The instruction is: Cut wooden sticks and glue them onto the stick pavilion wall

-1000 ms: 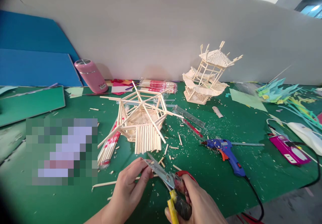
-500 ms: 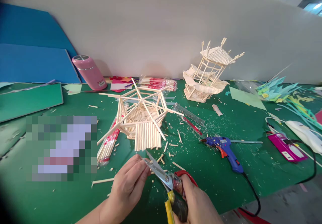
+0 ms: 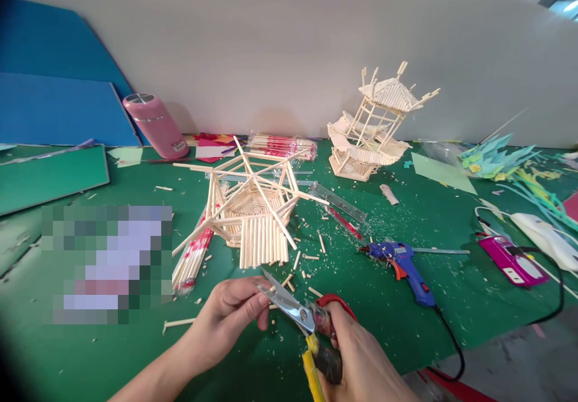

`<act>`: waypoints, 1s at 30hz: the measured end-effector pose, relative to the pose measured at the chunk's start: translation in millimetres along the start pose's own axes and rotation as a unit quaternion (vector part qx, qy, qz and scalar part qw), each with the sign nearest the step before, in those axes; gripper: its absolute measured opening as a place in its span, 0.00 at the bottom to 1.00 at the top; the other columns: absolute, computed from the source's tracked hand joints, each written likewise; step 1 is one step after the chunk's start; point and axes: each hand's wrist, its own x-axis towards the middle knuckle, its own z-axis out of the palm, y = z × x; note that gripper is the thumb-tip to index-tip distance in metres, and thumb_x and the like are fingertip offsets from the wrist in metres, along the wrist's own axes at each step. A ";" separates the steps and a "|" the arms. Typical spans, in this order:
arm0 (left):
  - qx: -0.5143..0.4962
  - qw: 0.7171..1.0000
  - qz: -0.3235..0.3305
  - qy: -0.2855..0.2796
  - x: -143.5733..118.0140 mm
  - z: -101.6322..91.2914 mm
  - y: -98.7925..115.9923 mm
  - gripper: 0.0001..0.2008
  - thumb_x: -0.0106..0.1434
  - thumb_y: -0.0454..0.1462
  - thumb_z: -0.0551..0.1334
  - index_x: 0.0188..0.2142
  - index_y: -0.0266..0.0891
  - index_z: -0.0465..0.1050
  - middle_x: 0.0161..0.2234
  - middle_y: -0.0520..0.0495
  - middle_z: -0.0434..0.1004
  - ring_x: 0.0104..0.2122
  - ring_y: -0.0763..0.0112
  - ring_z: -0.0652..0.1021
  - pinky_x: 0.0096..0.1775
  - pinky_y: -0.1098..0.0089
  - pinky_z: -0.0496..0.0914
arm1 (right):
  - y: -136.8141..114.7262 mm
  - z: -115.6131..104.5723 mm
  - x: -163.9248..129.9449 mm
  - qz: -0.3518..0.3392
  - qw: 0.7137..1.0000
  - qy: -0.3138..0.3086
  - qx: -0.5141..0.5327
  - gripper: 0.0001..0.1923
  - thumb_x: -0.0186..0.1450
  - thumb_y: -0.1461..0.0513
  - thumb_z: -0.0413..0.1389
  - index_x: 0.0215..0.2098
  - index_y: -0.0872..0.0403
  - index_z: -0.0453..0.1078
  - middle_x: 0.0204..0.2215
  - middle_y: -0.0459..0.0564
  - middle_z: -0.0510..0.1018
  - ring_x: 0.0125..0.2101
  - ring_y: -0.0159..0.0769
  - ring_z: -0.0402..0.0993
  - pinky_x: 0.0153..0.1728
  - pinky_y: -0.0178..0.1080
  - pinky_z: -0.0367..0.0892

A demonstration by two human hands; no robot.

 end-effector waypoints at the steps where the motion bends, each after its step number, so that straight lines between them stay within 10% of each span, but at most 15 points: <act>1: -0.037 0.999 -0.021 -0.025 0.6 -2.0 1.0 0.17 0.64 0.37 0.53 0.22 0.36 0.72 0.20 0.49 0.69 0.24 0.70 0.69 0.29 0.69 0.63 | 0.6 -2.2 -0.5 0.000 1.000 -0.004 0.003 0.18 0.50 0.64 0.52 0.40 0.55 0.61 0.29 0.52 0.77 0.30 0.39 0.76 0.29 0.33 0.69; 8: -0.122 0.987 -0.075 -0.071 1.3 -5.5 4.9 0.13 0.62 0.41 0.56 0.32 0.37 0.77 0.16 0.53 0.66 0.20 0.73 0.65 0.26 0.71 0.60 | 14.0 -4.8 -3.8 0.022 0.999 -0.029 -0.030 0.18 0.49 0.65 0.54 0.39 0.52 0.64 0.26 0.50 0.78 0.28 0.42 0.76 0.27 0.36 0.68; 15: -0.058 0.996 -0.057 0.038 -0.8 7.5 -5.2 0.19 0.64 0.42 0.54 0.21 0.36 0.72 0.19 0.50 0.69 0.24 0.72 0.67 0.29 0.71 0.60 | 19.8 7.8 -2.3 0.032 0.999 -0.011 -0.020 0.18 0.50 0.64 0.53 0.41 0.53 0.63 0.28 0.51 0.78 0.29 0.40 0.76 0.28 0.35 0.68; 23: -0.305 0.940 -0.143 -0.061 1.5 0.9 -8.2 0.13 0.54 0.45 0.64 0.26 0.35 0.76 0.13 0.56 0.64 0.12 0.81 0.59 0.22 0.74 0.52 | 21.6 2.4 -3.3 0.012 1.000 -0.020 -0.014 0.21 0.48 0.66 0.52 0.41 0.53 0.59 0.33 0.53 0.77 0.33 0.41 0.75 0.32 0.36 0.69; 30: -0.169 0.979 -0.119 0.002 1.3 9.7 -5.6 0.16 0.61 0.44 0.57 0.23 0.37 0.71 0.15 0.52 0.67 0.18 0.75 0.64 0.25 0.73 0.56 | 20.6 2.8 -4.6 0.045 0.998 -0.022 -0.038 0.20 0.50 0.65 0.52 0.42 0.53 0.62 0.26 0.51 0.78 0.28 0.42 0.77 0.28 0.35 0.69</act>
